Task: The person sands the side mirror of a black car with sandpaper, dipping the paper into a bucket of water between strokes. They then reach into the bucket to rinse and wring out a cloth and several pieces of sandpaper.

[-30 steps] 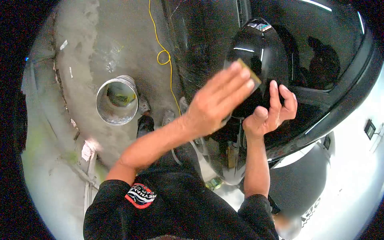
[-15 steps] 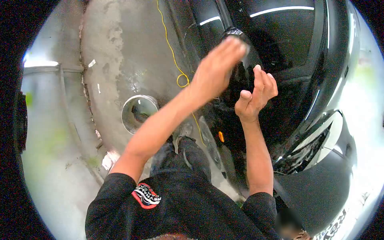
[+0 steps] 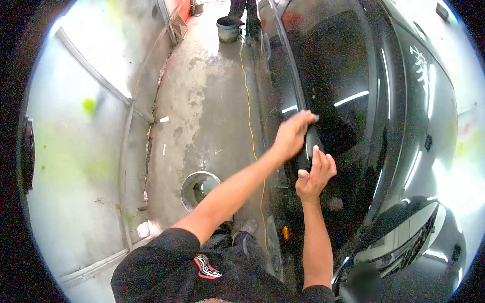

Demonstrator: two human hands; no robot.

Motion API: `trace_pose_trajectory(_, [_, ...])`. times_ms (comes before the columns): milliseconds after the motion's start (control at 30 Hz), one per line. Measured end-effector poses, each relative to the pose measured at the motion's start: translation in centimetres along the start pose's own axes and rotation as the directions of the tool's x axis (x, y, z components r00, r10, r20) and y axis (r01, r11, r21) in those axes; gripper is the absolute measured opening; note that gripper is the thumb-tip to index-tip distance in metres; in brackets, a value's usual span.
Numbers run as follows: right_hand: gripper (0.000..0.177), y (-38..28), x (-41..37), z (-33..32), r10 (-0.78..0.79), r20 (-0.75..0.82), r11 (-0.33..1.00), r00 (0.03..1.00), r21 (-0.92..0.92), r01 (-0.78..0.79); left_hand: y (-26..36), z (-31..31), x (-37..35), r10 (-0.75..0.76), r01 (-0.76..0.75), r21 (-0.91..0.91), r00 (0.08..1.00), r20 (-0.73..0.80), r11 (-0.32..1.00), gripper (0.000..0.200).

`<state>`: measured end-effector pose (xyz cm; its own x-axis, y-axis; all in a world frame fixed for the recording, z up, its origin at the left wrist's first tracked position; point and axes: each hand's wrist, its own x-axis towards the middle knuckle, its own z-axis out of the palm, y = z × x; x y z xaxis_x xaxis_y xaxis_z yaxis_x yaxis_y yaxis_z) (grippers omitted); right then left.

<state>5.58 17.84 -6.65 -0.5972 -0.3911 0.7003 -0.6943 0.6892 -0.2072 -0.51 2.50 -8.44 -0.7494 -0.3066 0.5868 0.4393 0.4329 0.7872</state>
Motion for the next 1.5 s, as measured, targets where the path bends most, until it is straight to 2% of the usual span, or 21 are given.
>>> trace_pose_trajectory(33, [0.074,-0.2,0.3,-0.1,-0.003,-0.009,1.0,1.0,0.018,0.003,0.0,-0.1,2.1,-0.193,0.197,-0.033,0.975,0.106,0.98,0.03])
trace_pose_trajectory(67, [0.073,-0.7,0.7,-0.2,0.001,-0.013,1.0,1.0,0.015,-0.001,0.6,-0.5,2.9,-0.261,0.26,0.022,0.955,0.144,0.965,0.029])
trace_pose_trajectory(133, [0.073,-0.6,0.9,-0.4,-0.03,-0.027,0.999,0.999,0.038,0.031,1.6,-0.5,1.1,-0.107,0.107,0.027,0.994,-0.005,0.994,0.031])
trace_pose_trajectory(200, [0.075,-0.6,1.1,-0.4,-0.04,-0.036,0.997,0.999,0.067,0.043,4.2,-0.8,-3.9,-0.05,0.057,0.041,0.986,-0.159,0.998,0.04])
trace_pose_trajectory(300, [0.074,-0.6,1.1,-0.3,-0.035,-0.047,0.995,0.998,0.09,0.04,5.9,-1.0,-10.5,-0.075,0.087,0.089,0.989,-0.131,0.992,0.049])
trace_pose_trajectory(400, [0.073,-0.4,1.2,-0.4,-0.028,-0.039,0.995,0.999,0.09,0.031,3.5,-1.5,-6.6,-0.031,0.044,0.1,0.992,-0.122,0.994,0.039])
trace_pose_trajectory(467, [0.072,-0.5,1.2,-0.4,-0.03,-0.024,0.996,0.999,0.083,0.032,0.7,-1.2,-0.5,-0.114,0.115,0.013,0.99,-0.077,0.993,0.027])
trace_pose_trajectory(533, [0.072,-0.3,0.9,-0.2,-0.025,-0.035,0.998,0.999,0.064,0.027,1.2,-2.8,3.5,-0.476,0.47,0.082,0.852,0.217,0.879,0.028])
trace_pose_trajectory(600, [0.071,-0.5,0.7,-0.2,-0.015,-0.043,0.999,0.999,0.038,0.016,-0.2,-2.2,1.2,-0.291,0.299,-0.08,0.952,0.092,0.951,0.029])
trace_pose_trajectory(733, [0.069,-0.2,0.3,-0.3,-0.022,-0.007,1.0,1.0,0.018,0.022,1.7,-3.1,-5.2,-0.36,0.333,-0.283,0.932,-0.048,0.899,0.034])
trace_pose_trajectory(800, [0.069,0.0,-0.1,-0.2,-0.011,0.007,1.0,1.0,-0.011,0.011,0.3,-2.3,-4.8,-0.349,0.321,-0.277,0.935,-0.058,0.906,0.032])
trace_pose_trajectory(867, [0.069,-0.2,0.1,-0.1,0.009,0.019,0.999,1.0,-0.038,-0.008,-2.5,-2.1,-0.8,-0.389,0.383,-0.37,0.919,0.062,0.846,0.029])
trace_pose_trajectory(933, [0.069,-0.2,-0.2,0.0,0.017,0.028,0.996,0.999,-0.087,-0.014,-4.0,-2.4,0.9,-0.54,0.624,-0.578,0.77,0.34,0.526,0.032])
trace_pose_trajectory(1000, [0.069,-0.2,-0.3,0.2,0.021,0.037,0.994,0.999,-0.106,-0.017,-5.6,-1.3,-1.6,-0.564,0.586,-0.708,0.763,0.318,0.394,0.033])
trace_pose_trajectory(1033, [0.071,-0.5,-0.1,0.0,0.025,0.061,0.993,0.998,-0.115,-0.018,-4.6,-1.8,-3.1,-0.488,0.447,-0.737,0.854,0.181,0.508,0.034])
trace_pose_trajectory(1100, [0.072,-0.5,-0.1,0.1,0.02,0.062,0.993,0.998,-0.118,-0.012,-3.3,-2.7,-7.7,-0.609,0.537,-0.749,0.76,0.228,0.389,0.036])
trace_pose_trajectory(1167, [0.071,-0.5,-0.1,0.2,0.012,0.062,0.991,0.998,-0.132,-0.004,-3.4,-2.5,-8.4,-0.592,0.511,-0.746,0.782,0.198,0.426,0.036])
trace_pose_trajectory(1233, [0.071,-0.4,-0.3,0.3,0.014,0.068,0.99,0.998,-0.139,-0.004,-4.2,-2.0,-5.8,-0.45,0.364,-0.734,0.889,0.09,0.573,0.035])
trace_pose_trajectory(1333, [0.07,-0.6,-0.2,0.4,0.016,0.062,0.987,0.998,-0.16,-0.006,-7.2,-1.0,0.1,-0.493,0.64,-0.702,0.741,0.456,0.313,0.034])
trace_pose_trajectory(1467, [0.069,-0.4,-0.2,0.4,0.014,0.067,0.985,0.998,-0.175,-0.003,-4.5,-1.3,-4.1,-0.599,0.559,-0.784,0.735,0.318,0.27,0.034])
trace_pose_trajectory(1500, [0.068,-0.4,-0.1,0.5,0.008,0.065,0.986,0.998,-0.166,0.003,-2.7,-1.9,-6.6,-0.682,0.562,-0.811,0.658,0.321,0.161,0.034])
